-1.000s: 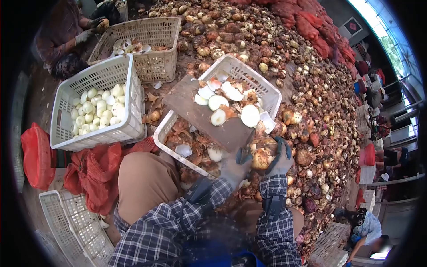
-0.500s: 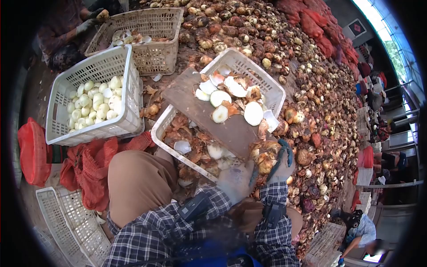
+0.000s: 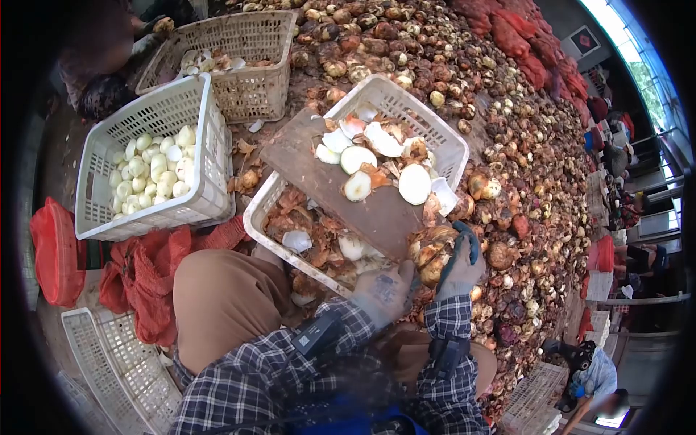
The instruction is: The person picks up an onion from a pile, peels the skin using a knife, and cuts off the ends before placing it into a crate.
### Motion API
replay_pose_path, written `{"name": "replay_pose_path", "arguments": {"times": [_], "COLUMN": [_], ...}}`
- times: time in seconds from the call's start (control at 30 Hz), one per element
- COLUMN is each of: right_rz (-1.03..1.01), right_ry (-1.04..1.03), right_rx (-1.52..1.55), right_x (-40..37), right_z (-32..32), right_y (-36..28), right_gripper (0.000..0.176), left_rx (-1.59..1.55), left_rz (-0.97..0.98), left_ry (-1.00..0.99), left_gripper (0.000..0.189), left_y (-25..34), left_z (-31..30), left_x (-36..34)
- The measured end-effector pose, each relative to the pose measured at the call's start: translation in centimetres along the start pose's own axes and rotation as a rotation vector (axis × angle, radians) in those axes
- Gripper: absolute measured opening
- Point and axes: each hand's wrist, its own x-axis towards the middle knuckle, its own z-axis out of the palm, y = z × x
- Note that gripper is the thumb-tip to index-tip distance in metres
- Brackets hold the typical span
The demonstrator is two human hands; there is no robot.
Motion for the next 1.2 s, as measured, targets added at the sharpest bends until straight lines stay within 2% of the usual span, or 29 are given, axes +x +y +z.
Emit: {"name": "replay_pose_path", "arguments": {"times": [0.13,0.37,0.43,0.53,0.63,0.73,0.83,0.97,1.07,1.17,1.2], "right_rz": [0.012,0.008,0.051,-0.005,-0.213,-0.148,0.016,0.104,0.041,0.055,0.043], "right_ry": [0.011,-0.017,-0.027,-0.025,-0.013,-0.018,-0.027,-0.092,-0.018,-0.039,-0.073], "right_rx": [-0.120,-0.104,-0.059,-0.167,-0.375,-0.309,-0.090,-0.179,-0.073,-0.078,-0.167], "right_x": [0.3,0.4,0.3,0.5,0.4,0.6,1.0,1.5,1.7,2.7,3.2], "right_z": [0.4,0.5,0.6,0.4,0.4,0.3,0.4,0.0,0.8,0.8,0.7], "right_y": [0.2,-0.1,-0.6,0.0,1.0,1.0,0.5,-1.0,-0.2,0.2,0.1], "right_gripper": [0.024,0.023,0.023,0.022,0.022,0.022,0.022,0.020,0.019,0.020,0.020], "left_rx": [-0.066,-0.032,-0.007,-0.002,0.006,0.039,0.059,0.080,0.042,0.092,0.097], "left_rz": [-0.034,-0.021,-0.027,-0.054,-0.092,-0.109,-0.130,-0.105,-0.144,-0.120,-0.150], "left_ry": [0.053,0.042,0.017,-0.068,-0.157,-0.201,-0.193,-0.170,-0.187,-0.173,-0.201], "left_gripper": [0.038,0.032,0.023,0.020,0.025,0.028,0.029,0.027,0.026,0.027,0.027], "left_y": [-0.1,0.0,0.2,0.7,0.6,0.6,1.6,1.0,0.6,0.6,1.2], "left_z": [0.1,-0.1,-0.3,-1.6,-2.1,-1.9,-1.8,-0.4,-0.3,-0.5,-1.2], "left_x": [-0.3,0.2,0.3,0.7,1.2,1.6,1.2,0.5,1.7,2.3,2.4]}}
